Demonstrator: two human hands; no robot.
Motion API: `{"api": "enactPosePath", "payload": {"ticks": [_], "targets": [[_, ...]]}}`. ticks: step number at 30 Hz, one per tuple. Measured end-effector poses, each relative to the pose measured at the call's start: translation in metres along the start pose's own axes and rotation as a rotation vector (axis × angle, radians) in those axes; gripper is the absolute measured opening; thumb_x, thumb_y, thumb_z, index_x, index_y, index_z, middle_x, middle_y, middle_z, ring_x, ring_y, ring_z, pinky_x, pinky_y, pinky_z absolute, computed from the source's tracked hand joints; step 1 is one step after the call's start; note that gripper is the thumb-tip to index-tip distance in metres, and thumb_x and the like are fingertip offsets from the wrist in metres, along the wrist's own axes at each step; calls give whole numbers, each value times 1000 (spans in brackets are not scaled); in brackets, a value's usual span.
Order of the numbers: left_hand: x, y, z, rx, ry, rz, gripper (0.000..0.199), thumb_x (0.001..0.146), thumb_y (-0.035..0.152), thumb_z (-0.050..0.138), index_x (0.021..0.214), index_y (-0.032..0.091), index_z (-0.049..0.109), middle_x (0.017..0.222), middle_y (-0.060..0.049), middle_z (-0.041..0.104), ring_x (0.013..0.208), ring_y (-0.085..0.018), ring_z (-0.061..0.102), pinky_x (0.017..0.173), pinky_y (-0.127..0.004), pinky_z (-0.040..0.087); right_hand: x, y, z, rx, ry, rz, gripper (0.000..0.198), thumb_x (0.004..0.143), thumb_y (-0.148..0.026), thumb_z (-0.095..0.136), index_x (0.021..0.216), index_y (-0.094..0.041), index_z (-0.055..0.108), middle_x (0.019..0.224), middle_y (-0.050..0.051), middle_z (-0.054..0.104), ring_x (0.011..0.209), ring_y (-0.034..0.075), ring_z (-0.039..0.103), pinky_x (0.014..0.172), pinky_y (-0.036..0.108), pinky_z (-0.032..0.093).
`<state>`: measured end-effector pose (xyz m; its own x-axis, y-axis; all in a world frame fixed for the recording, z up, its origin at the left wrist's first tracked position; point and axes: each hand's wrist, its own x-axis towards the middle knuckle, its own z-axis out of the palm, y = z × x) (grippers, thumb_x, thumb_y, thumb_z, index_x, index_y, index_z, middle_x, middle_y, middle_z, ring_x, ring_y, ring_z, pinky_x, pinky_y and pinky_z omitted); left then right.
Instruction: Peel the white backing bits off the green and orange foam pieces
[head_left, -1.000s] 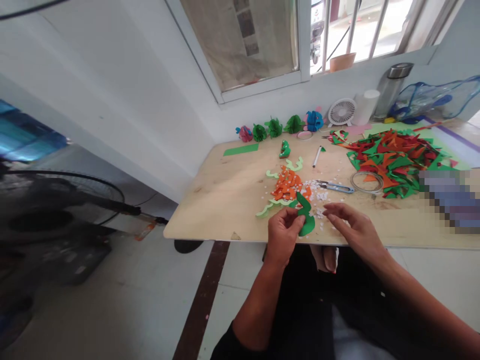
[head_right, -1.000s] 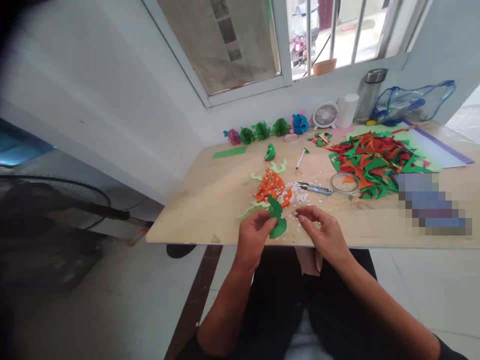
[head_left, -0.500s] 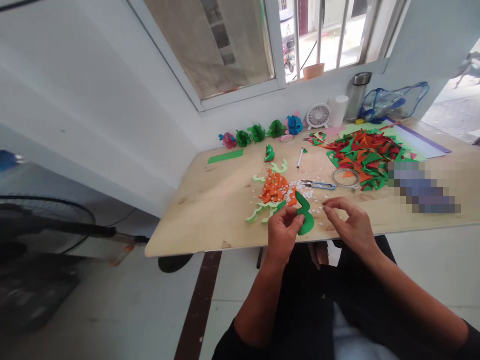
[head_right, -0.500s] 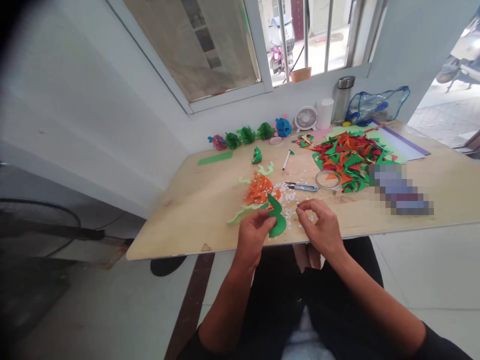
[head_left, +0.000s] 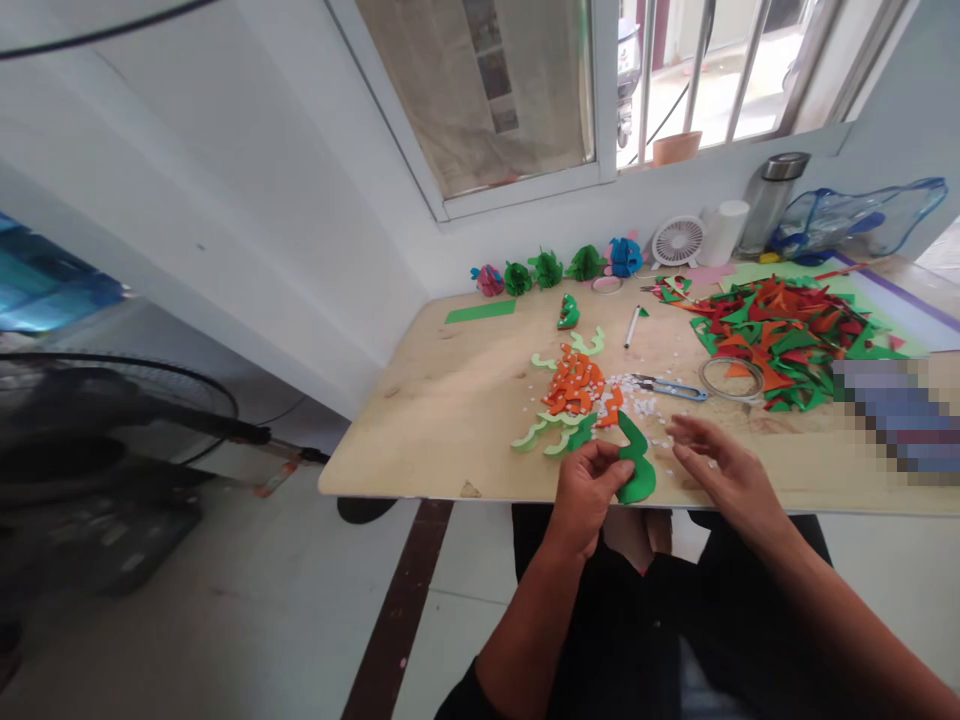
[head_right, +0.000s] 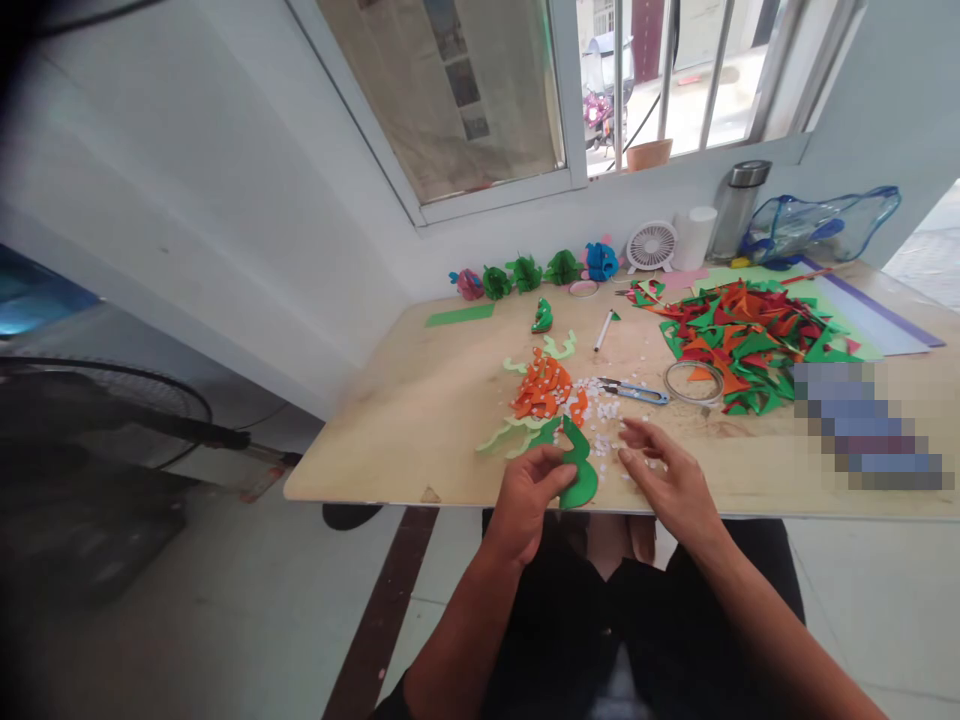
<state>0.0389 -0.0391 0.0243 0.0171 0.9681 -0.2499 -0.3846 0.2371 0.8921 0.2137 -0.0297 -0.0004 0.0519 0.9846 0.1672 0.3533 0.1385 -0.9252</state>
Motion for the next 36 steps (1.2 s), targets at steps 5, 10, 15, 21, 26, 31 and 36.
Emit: {"api": "enactPosePath", "payload": {"ticks": [5, 10, 15, 21, 26, 31, 36], "targets": [[4, -14, 10, 98, -128, 37, 17, 63, 28, 74, 67, 14, 64, 64, -1, 63, 60, -12, 55, 63, -25, 44, -16, -13, -3, 236, -253, 196, 34, 81, -50, 60, 95, -21, 70, 79, 6, 72, 74, 24, 67, 64, 34, 54], [7, -21, 13, 405, -105, 254, 7, 74, 22, 62, 71, 17, 65, 66, -2, 63, 60, -14, 54, 61, -26, 43, -16, -14, 7, 43, -115, 120, 22, 78, -42, 63, 77, -20, 65, 60, 0, 62, 58, 18, 58, 56, 28, 48], [4, -21, 9, 536, 74, 420, 9, 75, 20, 62, 78, 22, 70, 75, -6, 67, 72, -20, 58, 73, -32, 44, -7, -19, 22, -149, -28, 14, 21, 79, -39, 58, 67, -23, 59, 57, -1, 57, 55, 17, 54, 54, 28, 46], [-1, -17, 2, 87, -27, 80, 16, 66, 30, 73, 68, 16, 65, 65, -2, 64, 61, -14, 56, 63, -28, 46, -10, -30, 15, 242, -274, 185, 25, 77, -46, 63, 83, -22, 65, 71, 3, 67, 68, 22, 64, 61, 31, 52], [-2, -19, 11, -52, -92, -26, 25, 58, 32, 80, 63, 13, 64, 59, 0, 61, 55, -10, 52, 57, -23, 42, -22, -22, 1, 390, -212, 299, 34, 76, -51, 65, 93, -22, 70, 74, 6, 72, 72, 26, 68, 60, 34, 55], [3, -20, 15, 5, -162, -38, 24, 59, 31, 79, 67, 12, 66, 62, -1, 63, 57, -10, 53, 59, -23, 41, -18, -17, 0, 406, -143, 281, 29, 78, -47, 66, 89, -21, 72, 81, 5, 73, 76, 23, 67, 66, 30, 53], [6, -10, 10, 1, -170, -32, 19, 60, 26, 78, 67, 12, 66, 63, 0, 64, 58, -9, 53, 60, -22, 41, -9, -25, 3, 401, -186, 285, 24, 77, -45, 67, 79, -21, 71, 67, 3, 69, 66, 21, 63, 59, 29, 51]]}}
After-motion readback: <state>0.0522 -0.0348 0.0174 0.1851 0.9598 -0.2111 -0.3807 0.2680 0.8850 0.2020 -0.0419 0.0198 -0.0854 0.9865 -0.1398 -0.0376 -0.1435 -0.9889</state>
